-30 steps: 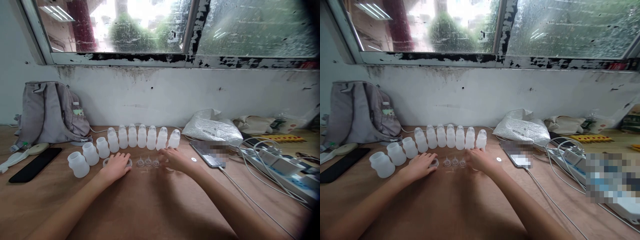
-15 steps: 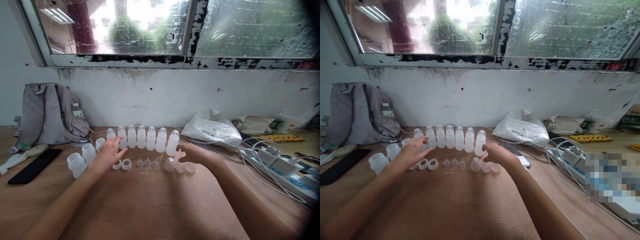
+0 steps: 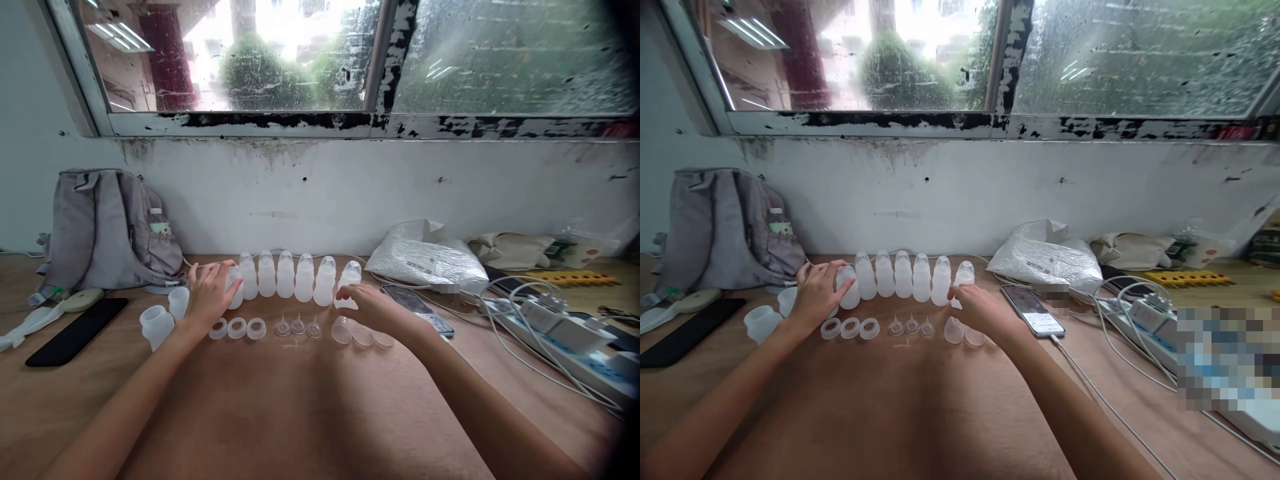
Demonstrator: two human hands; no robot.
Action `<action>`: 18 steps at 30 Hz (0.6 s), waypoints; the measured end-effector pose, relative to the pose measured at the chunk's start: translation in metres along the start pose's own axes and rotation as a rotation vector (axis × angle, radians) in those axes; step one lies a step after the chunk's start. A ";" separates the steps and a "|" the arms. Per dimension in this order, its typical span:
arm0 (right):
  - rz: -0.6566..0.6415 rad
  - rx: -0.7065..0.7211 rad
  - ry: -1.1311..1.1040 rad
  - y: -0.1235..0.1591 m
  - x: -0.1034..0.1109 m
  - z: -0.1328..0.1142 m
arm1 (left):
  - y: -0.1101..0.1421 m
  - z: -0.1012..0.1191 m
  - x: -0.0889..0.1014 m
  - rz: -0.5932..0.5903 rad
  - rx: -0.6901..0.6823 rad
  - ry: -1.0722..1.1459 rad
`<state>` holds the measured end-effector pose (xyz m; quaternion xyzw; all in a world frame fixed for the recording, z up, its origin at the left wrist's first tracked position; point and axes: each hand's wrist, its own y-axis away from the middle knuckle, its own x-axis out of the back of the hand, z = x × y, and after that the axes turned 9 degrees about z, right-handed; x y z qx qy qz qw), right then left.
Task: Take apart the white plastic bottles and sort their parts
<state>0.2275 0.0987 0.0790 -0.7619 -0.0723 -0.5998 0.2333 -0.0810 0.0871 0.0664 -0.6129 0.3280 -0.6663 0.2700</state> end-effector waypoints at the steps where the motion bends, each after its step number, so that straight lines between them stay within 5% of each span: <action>1: 0.040 0.013 -0.025 0.000 0.002 -0.004 | -0.001 0.003 0.004 0.041 0.004 0.032; 6: 0.213 0.074 -0.314 0.006 0.017 -0.038 | 0.004 0.029 0.028 0.199 0.055 0.335; 12: 0.148 0.146 -0.516 0.020 0.027 -0.072 | 0.032 0.075 0.040 -0.127 0.033 0.722; 18: 0.027 0.226 -0.276 0.025 0.023 -0.079 | 0.065 0.098 0.013 -0.434 0.146 1.125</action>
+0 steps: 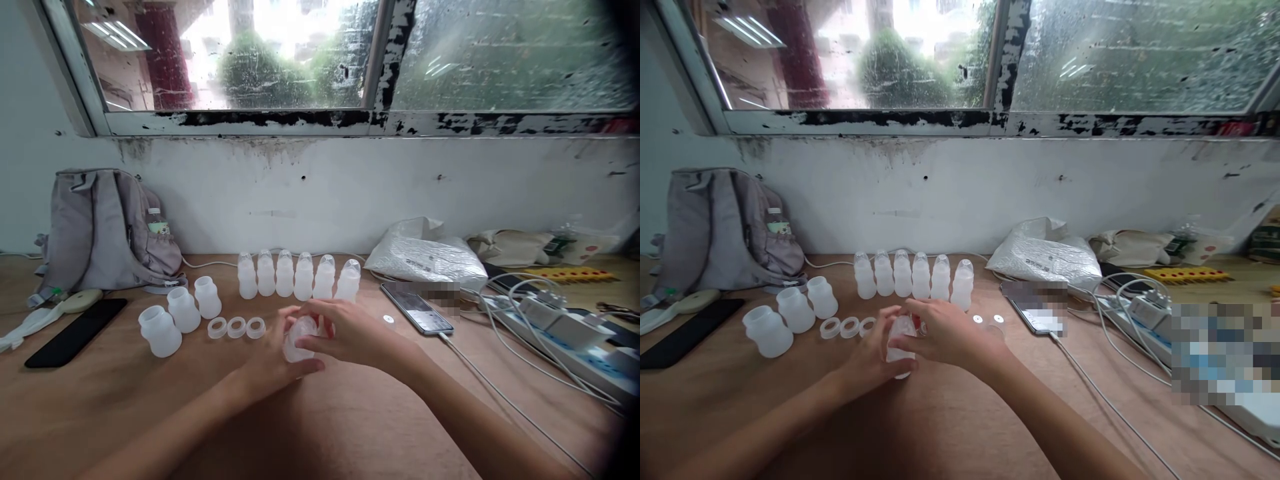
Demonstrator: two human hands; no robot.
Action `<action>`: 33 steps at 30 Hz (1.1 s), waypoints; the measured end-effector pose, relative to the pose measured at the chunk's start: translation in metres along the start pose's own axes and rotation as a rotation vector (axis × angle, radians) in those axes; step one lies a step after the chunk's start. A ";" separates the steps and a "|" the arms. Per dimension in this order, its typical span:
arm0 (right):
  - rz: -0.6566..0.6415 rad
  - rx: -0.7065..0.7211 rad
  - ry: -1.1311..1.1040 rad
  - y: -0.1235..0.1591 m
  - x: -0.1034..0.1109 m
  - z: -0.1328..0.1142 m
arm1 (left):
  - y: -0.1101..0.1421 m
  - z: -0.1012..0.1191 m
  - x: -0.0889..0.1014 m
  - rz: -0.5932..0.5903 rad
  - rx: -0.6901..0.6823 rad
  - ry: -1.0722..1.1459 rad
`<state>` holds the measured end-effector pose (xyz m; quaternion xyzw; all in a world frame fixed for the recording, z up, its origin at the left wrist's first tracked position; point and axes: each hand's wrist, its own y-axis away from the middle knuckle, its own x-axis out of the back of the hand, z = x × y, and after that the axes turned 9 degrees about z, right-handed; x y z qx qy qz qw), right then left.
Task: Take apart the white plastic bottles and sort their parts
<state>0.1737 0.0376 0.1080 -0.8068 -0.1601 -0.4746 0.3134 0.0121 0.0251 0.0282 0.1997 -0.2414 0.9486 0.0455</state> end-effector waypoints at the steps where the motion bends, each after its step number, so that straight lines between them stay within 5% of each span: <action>1: 0.002 0.001 0.018 0.000 0.000 0.000 | 0.002 -0.006 -0.005 -0.046 0.042 0.053; 7: -0.031 0.044 -0.123 -0.002 0.010 0.010 | 0.010 -0.019 -0.019 -0.199 0.284 0.318; 17: -0.109 0.005 -0.509 -0.003 0.020 0.033 | 0.006 -0.018 0.000 -0.656 0.701 1.125; 24: -0.119 -0.034 -0.775 -0.007 0.011 0.030 | 0.005 -0.025 0.008 -0.863 0.730 1.269; 27: 0.066 -0.119 -0.836 -0.010 0.014 0.036 | 0.007 -0.029 0.007 -0.838 0.733 1.237; 30: 0.279 -0.252 -0.744 -0.010 0.025 0.048 | 0.007 -0.034 0.004 -0.660 0.740 1.192; 33: 0.168 -0.330 -0.320 -0.006 0.032 0.055 | 0.005 -0.036 0.001 -0.385 0.736 1.205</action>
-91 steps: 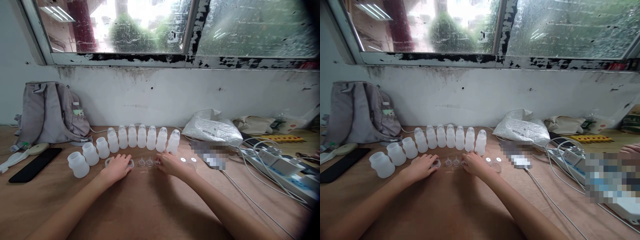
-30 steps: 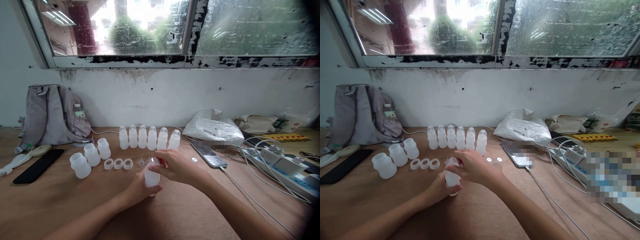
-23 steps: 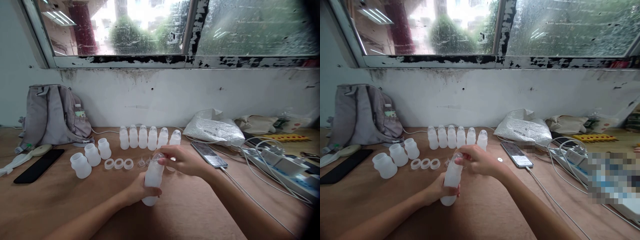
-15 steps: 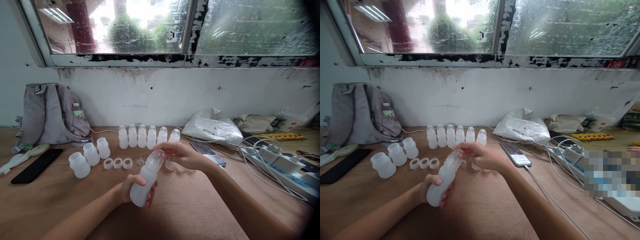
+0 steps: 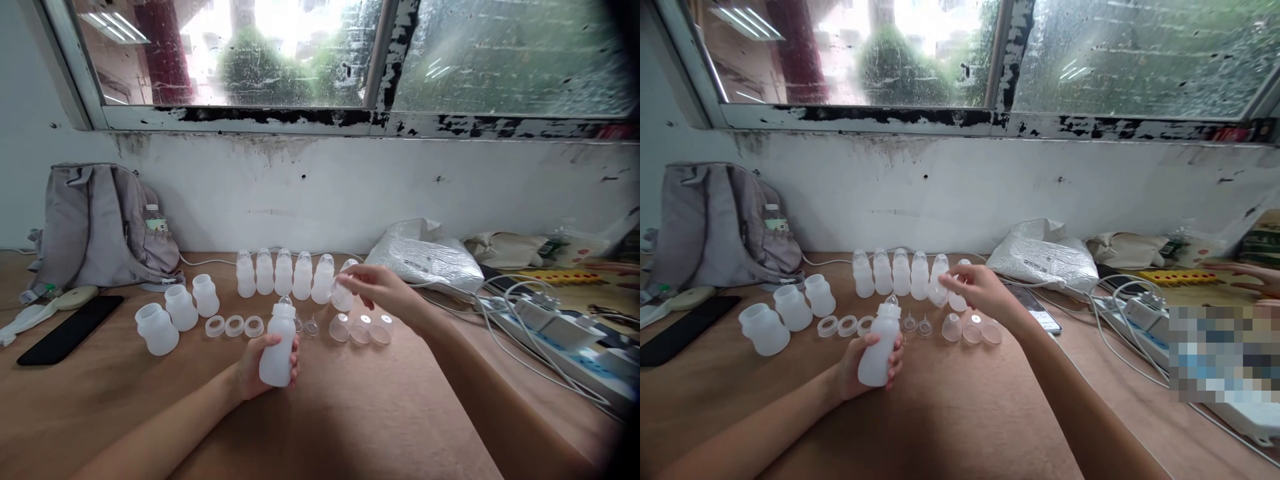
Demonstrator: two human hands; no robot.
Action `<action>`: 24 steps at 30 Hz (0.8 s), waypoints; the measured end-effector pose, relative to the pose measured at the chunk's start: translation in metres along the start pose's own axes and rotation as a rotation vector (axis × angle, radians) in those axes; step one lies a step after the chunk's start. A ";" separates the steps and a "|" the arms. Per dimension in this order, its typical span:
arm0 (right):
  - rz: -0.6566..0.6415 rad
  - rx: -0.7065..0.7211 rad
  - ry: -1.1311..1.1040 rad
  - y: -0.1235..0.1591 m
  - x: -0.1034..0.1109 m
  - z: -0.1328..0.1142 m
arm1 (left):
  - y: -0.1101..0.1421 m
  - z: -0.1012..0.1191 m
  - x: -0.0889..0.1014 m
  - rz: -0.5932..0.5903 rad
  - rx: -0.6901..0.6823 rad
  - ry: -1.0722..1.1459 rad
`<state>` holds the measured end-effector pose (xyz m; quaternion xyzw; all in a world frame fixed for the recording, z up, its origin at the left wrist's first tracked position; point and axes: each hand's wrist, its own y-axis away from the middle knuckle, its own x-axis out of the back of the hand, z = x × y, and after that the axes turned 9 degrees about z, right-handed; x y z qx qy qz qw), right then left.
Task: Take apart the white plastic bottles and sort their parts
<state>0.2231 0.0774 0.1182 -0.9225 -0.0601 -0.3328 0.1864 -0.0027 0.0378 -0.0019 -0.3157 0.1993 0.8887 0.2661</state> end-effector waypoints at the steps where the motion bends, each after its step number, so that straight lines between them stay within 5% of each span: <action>1: -0.066 0.007 0.174 0.002 -0.001 0.001 | -0.001 0.001 0.000 0.055 -0.033 0.025; 6: -0.476 -0.034 0.669 0.011 -0.028 0.006 | -0.004 0.003 0.000 0.172 -0.077 0.096; 9: -0.566 -0.071 0.808 0.013 -0.042 0.008 | -0.006 0.001 0.002 0.132 -0.084 0.101; 14: -0.354 -0.015 0.824 0.014 -0.038 0.001 | -0.005 -0.007 -0.001 0.107 -0.126 0.011; 18: -0.171 0.025 0.461 0.018 -0.038 -0.017 | 0.000 -0.012 -0.010 0.183 -0.155 -0.130; 24: -0.067 0.085 0.100 0.024 -0.070 -0.024 | 0.004 -0.013 -0.021 0.216 -0.241 -0.332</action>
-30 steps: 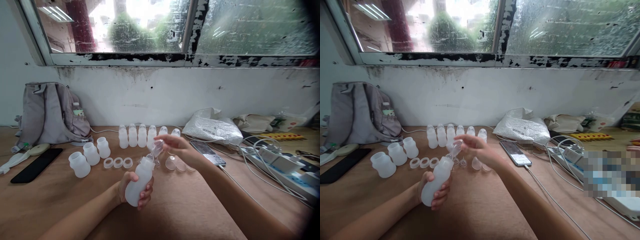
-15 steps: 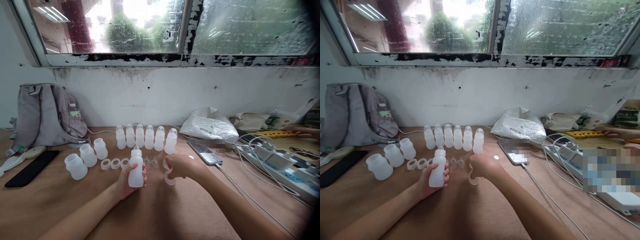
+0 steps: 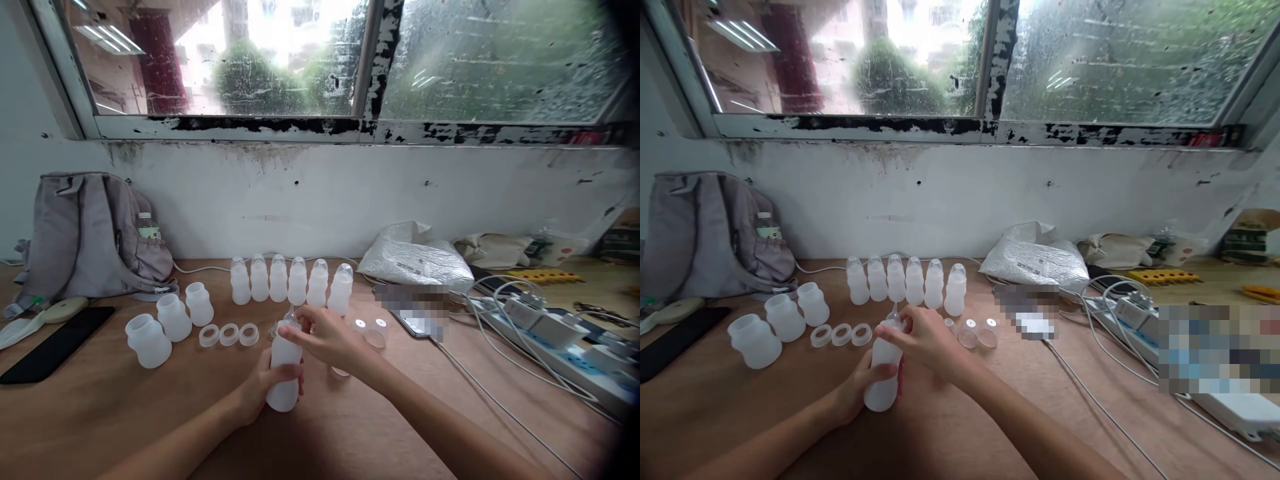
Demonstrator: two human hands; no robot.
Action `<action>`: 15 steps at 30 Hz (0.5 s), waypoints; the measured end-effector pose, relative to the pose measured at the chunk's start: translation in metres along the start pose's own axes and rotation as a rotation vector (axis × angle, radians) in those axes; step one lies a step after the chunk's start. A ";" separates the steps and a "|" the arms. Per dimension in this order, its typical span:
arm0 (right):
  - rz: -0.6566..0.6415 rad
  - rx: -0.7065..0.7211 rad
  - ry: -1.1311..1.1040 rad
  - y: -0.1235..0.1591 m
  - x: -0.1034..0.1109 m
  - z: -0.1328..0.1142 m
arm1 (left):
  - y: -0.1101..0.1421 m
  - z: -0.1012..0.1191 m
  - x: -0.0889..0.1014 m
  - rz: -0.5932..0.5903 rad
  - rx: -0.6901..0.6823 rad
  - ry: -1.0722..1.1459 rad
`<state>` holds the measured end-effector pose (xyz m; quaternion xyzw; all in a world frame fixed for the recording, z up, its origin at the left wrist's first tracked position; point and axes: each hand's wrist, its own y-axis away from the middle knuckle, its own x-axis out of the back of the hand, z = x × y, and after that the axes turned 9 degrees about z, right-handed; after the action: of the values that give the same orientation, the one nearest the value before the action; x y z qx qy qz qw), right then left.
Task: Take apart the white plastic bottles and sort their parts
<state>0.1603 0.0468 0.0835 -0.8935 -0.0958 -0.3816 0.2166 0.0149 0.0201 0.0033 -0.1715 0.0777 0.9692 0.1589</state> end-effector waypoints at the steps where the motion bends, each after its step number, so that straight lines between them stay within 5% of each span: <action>1: 0.004 -0.005 -0.031 0.000 -0.004 0.001 | 0.000 0.000 0.000 -0.010 -0.007 -0.021; 9: -0.145 0.018 -0.245 0.000 0.003 0.004 | 0.002 0.001 0.005 -0.184 0.133 0.181; 15: -0.426 0.109 -0.567 -0.005 0.022 0.006 | 0.014 0.010 -0.002 -0.642 0.325 0.607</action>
<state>0.1776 0.0543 0.0972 -0.9110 -0.3562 -0.1496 0.1444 0.0093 0.0086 0.0148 -0.4356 0.2142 0.7522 0.4455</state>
